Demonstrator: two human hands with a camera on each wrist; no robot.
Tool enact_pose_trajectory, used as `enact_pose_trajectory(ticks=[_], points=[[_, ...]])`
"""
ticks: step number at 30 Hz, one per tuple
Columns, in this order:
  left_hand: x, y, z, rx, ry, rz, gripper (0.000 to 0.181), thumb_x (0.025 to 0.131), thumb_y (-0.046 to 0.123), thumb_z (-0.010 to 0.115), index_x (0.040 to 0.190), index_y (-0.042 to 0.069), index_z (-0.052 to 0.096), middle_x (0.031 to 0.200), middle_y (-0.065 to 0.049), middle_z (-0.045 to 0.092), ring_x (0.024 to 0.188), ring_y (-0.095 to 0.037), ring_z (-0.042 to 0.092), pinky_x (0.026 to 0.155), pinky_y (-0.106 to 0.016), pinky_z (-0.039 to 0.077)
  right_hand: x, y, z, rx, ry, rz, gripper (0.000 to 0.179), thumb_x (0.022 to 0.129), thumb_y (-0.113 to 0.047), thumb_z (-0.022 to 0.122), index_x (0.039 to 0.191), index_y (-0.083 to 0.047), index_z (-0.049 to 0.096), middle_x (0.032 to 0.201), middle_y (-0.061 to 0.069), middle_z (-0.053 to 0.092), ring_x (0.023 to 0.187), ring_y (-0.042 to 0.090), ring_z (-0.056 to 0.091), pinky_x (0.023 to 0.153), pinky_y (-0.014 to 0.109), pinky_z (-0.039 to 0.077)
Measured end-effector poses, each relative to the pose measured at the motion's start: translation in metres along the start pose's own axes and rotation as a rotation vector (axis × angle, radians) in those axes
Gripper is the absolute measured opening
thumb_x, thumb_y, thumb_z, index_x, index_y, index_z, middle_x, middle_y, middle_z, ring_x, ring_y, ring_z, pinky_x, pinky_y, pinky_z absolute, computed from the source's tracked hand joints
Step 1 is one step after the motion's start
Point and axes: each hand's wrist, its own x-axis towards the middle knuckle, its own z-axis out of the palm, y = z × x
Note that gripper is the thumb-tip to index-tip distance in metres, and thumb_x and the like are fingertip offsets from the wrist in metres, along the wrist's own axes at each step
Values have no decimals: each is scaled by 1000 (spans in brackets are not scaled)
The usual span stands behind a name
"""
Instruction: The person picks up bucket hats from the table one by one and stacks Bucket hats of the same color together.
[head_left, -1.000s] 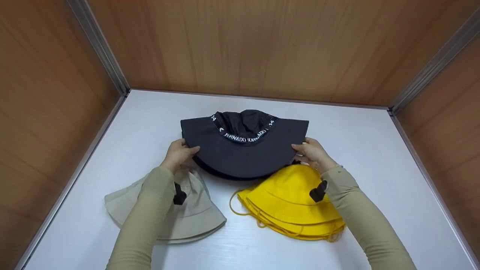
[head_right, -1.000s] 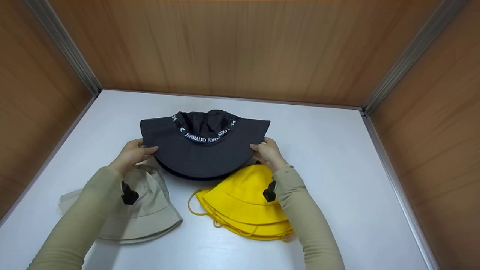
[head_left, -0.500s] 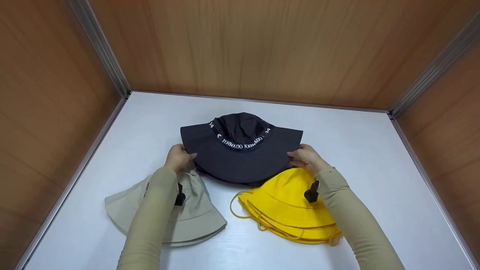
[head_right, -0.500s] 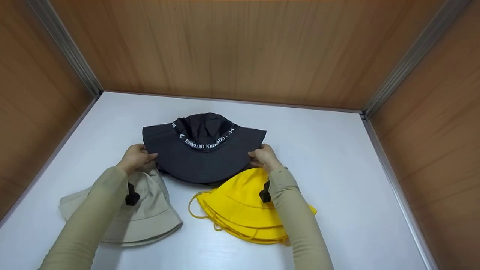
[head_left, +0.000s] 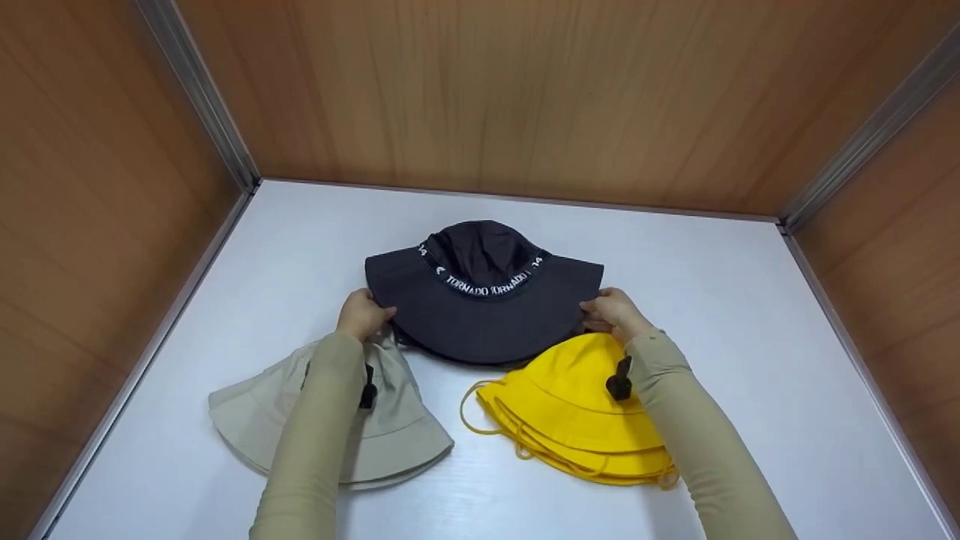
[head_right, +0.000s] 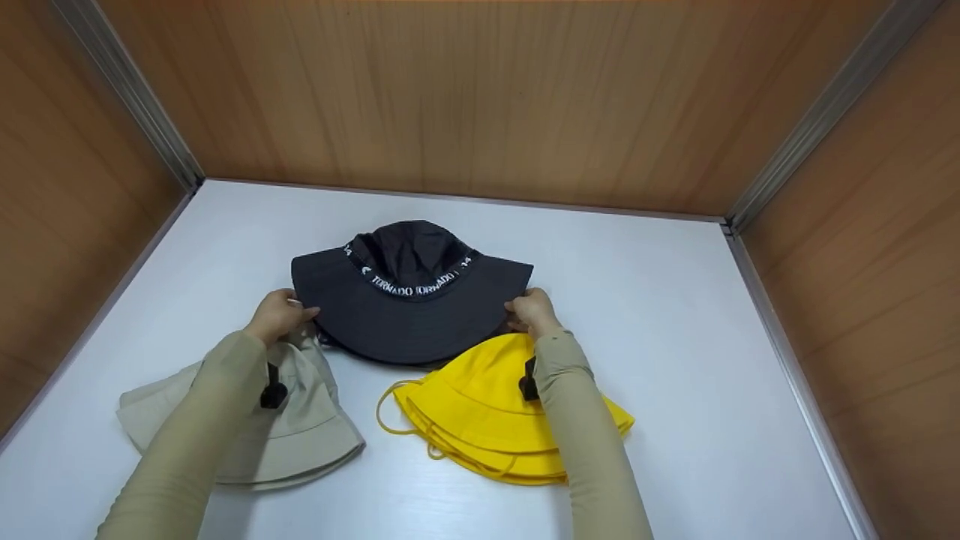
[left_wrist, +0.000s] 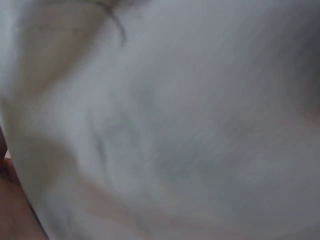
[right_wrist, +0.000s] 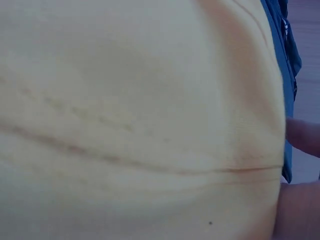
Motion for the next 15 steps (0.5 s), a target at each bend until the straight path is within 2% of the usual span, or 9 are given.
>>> enact_pose_trajectory(ticks=[4,10,15], points=[[0,-2,5,-16,-1,-18,47,92,14,59,127,-12,43,124,-27,52,110,-33,53,97,-41,43,3,6,1,-86,33,-14,49,95,-7,52,137,6,29,106,11,51,85,17,56,95,35,48],[-1,-3,10,16,-4,-12,51,93,16,58,131,-12,39,131,-28,48,122,-37,47,105,-43,37,7,16,1,-195,76,-18,45,95,-11,54,131,7,34,103,13,53,86,19,57,92,35,48],[-1,-8,14,36,26,-9,44,92,17,59,123,-10,44,123,-27,52,116,-36,50,102,-43,38,8,21,4,-230,93,-27,41,94,-14,56,125,7,40,97,10,54,81,15,56,86,31,49]])
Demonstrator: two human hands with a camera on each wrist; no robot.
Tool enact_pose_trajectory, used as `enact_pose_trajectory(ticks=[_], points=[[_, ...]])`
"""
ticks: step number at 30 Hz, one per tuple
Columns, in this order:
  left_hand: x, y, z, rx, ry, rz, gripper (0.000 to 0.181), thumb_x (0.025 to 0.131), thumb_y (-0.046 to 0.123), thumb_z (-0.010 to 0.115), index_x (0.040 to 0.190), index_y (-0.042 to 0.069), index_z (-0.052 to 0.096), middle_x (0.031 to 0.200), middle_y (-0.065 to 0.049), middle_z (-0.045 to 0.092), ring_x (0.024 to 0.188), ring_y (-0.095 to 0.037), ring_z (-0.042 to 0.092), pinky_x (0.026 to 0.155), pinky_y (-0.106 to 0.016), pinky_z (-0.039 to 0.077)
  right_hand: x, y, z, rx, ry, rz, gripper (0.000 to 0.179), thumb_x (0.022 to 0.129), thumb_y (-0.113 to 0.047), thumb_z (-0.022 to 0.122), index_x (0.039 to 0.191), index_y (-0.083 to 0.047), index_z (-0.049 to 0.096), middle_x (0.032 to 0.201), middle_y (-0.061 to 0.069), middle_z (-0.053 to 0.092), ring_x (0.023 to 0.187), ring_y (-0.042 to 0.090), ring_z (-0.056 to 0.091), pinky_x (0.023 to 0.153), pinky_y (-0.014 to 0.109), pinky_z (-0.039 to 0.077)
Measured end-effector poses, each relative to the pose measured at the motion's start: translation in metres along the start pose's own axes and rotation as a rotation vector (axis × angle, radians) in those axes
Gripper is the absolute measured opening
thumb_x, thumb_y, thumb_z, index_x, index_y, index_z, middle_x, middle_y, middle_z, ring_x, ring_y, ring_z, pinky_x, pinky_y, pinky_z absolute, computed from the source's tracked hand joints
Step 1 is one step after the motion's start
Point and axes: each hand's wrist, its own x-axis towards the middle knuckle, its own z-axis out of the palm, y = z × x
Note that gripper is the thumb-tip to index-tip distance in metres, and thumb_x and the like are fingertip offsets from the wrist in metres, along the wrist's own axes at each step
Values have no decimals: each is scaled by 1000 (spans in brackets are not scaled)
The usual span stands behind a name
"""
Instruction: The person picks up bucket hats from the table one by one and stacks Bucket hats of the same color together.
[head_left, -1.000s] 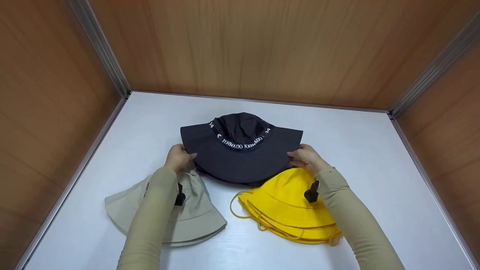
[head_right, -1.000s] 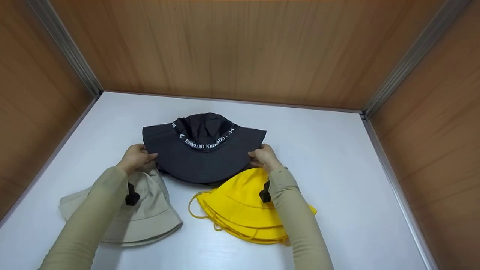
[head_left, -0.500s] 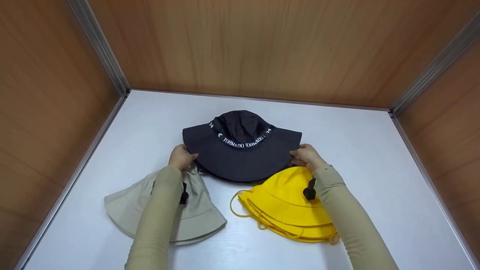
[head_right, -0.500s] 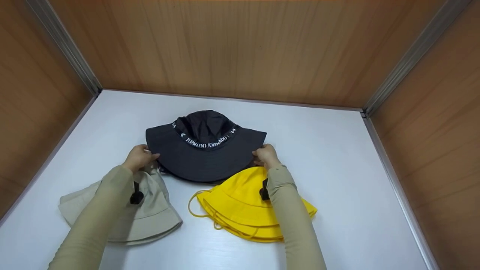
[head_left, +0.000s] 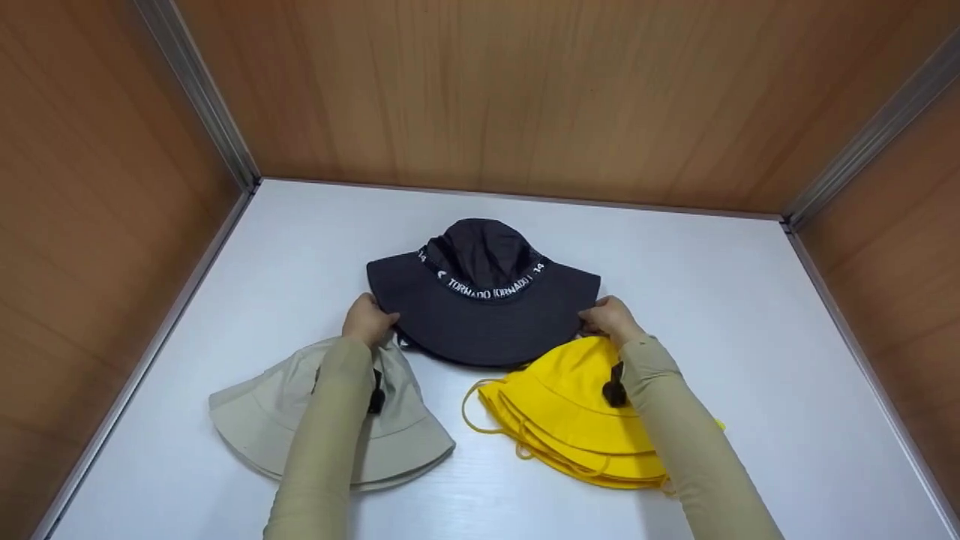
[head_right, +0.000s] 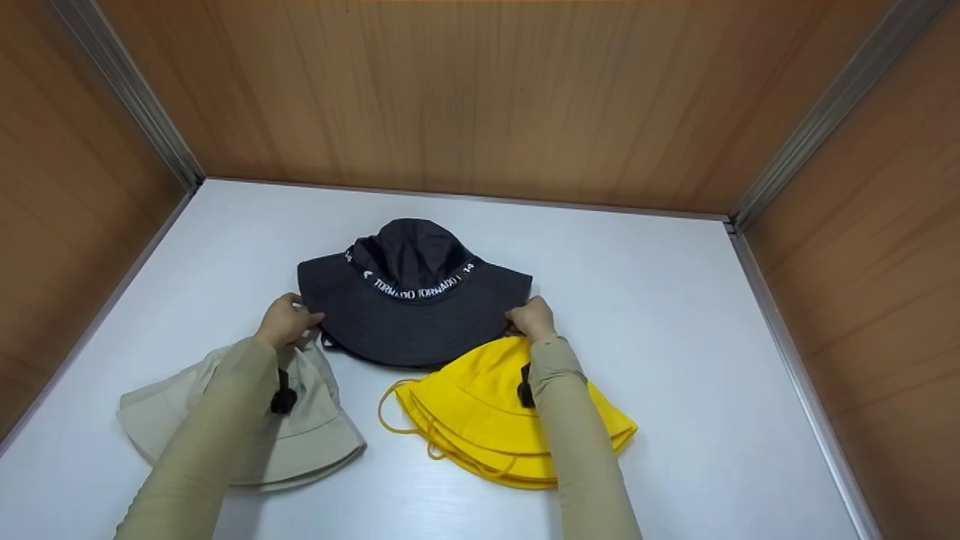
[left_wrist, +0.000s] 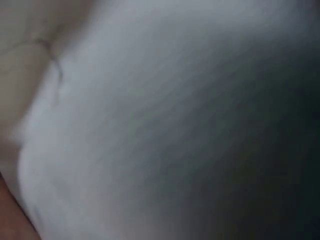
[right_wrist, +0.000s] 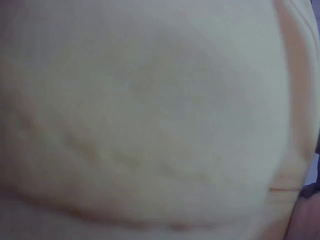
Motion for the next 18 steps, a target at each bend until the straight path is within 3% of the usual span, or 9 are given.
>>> enact_pose_trajectory(ticks=[6,10,15,18], points=[[3,-8,4,44,43,20,33,90,21,61,105,-5,47,103,-19,55,102,-34,54,93,-43,42,0,2,4,-40,24,-22,26,93,-13,57,110,3,45,86,7,52,72,13,54,70,23,48],[1,-10,5,71,46,24,32,90,22,61,103,-4,46,98,-16,54,99,-33,54,92,-43,42,-1,3,5,-42,14,-33,23,93,-13,56,108,2,45,84,6,51,71,13,53,67,22,47],[-4,-3,1,89,23,36,44,93,21,55,120,-10,39,118,-28,53,114,-39,52,100,-45,40,-2,-1,1,2,-24,-40,30,94,-14,54,116,3,43,89,8,53,74,14,56,71,23,50],[-8,4,-5,96,-7,21,63,95,23,49,136,-17,22,134,-35,43,125,-41,45,107,-45,35,-5,-6,-4,60,-50,-42,36,95,-15,52,123,5,40,94,9,54,79,16,58,81,28,51]])
